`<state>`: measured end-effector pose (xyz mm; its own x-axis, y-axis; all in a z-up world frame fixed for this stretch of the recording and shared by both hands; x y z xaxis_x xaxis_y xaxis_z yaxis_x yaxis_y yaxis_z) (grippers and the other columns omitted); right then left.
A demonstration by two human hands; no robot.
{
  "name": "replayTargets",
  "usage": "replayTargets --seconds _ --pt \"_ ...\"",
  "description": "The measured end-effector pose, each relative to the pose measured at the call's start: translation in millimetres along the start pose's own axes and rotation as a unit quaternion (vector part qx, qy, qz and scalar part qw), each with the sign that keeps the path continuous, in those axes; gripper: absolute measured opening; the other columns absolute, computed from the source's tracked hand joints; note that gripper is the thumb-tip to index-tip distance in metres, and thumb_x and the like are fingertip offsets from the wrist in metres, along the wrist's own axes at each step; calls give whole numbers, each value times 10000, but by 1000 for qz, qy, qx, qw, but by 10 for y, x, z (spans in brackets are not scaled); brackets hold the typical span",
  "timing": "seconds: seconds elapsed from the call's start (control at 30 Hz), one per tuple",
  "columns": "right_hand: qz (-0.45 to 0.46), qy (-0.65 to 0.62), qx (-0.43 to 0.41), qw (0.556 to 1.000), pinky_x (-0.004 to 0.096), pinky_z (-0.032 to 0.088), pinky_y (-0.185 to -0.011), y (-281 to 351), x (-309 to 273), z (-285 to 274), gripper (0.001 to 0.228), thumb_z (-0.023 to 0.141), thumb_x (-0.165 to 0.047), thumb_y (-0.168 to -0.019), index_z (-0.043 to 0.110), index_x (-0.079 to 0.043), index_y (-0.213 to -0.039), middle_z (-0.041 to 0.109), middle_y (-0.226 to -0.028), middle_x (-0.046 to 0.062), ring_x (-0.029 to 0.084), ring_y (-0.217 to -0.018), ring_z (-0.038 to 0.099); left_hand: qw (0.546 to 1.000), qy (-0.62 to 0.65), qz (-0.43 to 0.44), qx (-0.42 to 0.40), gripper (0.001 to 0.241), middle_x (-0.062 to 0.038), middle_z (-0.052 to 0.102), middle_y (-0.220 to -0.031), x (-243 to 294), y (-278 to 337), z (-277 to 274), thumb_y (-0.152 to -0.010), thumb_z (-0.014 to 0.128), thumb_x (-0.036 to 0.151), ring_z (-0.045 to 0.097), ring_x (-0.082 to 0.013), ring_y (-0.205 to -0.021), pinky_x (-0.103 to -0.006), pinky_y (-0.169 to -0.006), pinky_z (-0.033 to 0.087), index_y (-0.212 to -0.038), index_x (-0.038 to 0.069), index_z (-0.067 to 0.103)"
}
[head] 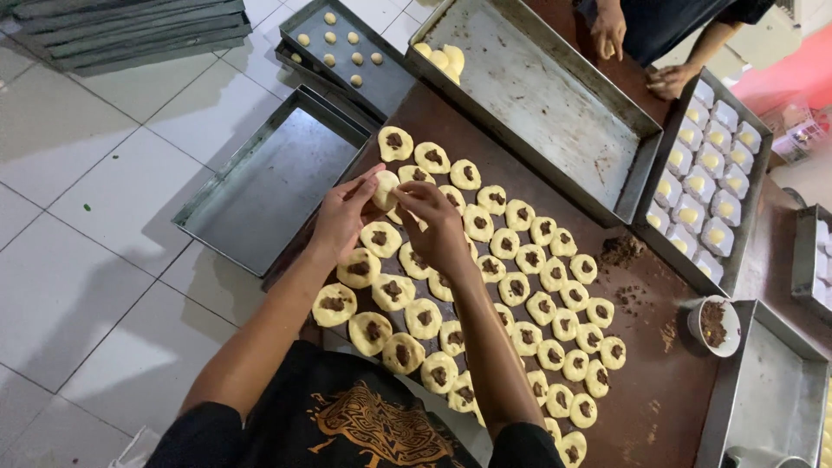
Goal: Manually filling small portions of dough with a dark mixture and shaping them into balls for baking.
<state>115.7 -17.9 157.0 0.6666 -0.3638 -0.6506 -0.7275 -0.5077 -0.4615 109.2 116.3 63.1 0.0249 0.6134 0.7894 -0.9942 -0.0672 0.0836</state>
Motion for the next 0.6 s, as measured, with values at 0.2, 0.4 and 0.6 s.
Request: replayTargets --seconds 0.2,0.4,0.6 --pt "-36 41 19 998 273 646 -824 -123 86 118 129 789 -10 -920 779 -71 -1033 727 -1165 123 216 -1003 771 981 -176 -18 -80 440 -71 724 -1207 125 -155 -63 -1109 491 302 658 -130 -1030 -310 -940 576 -1464 81 630" --pt "57 -6 61 996 266 684 -782 -129 325 263 122 773 -37 -944 786 -69 -1061 763 -1083 88 171 -927 784 995 -10 -70 -66 439 -54 687 -1294 -184 -362 -275 -1057 535 222 662 -124 -1117 -317 -1029 538 -1469 72 555" --pt "147 8 103 984 256 663 -720 -68 624 406 120 800 -71 -902 804 -43 -1019 767 -1035 97 159 -858 763 991 58 -118 2 410 -100 677 -1286 -574 -517 -627 -1031 645 163 661 -167 -1098 -349 -1005 549 -1410 9 619"
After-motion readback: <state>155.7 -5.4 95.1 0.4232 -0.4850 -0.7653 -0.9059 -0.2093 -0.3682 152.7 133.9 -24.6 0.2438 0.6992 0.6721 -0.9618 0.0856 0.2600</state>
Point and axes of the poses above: each hand's wrist, its own y-axis away from the middle knuckle, its own z-axis out of the palm, x = y × z, the point moved 10 cm from there along -y, towards the middle knuckle
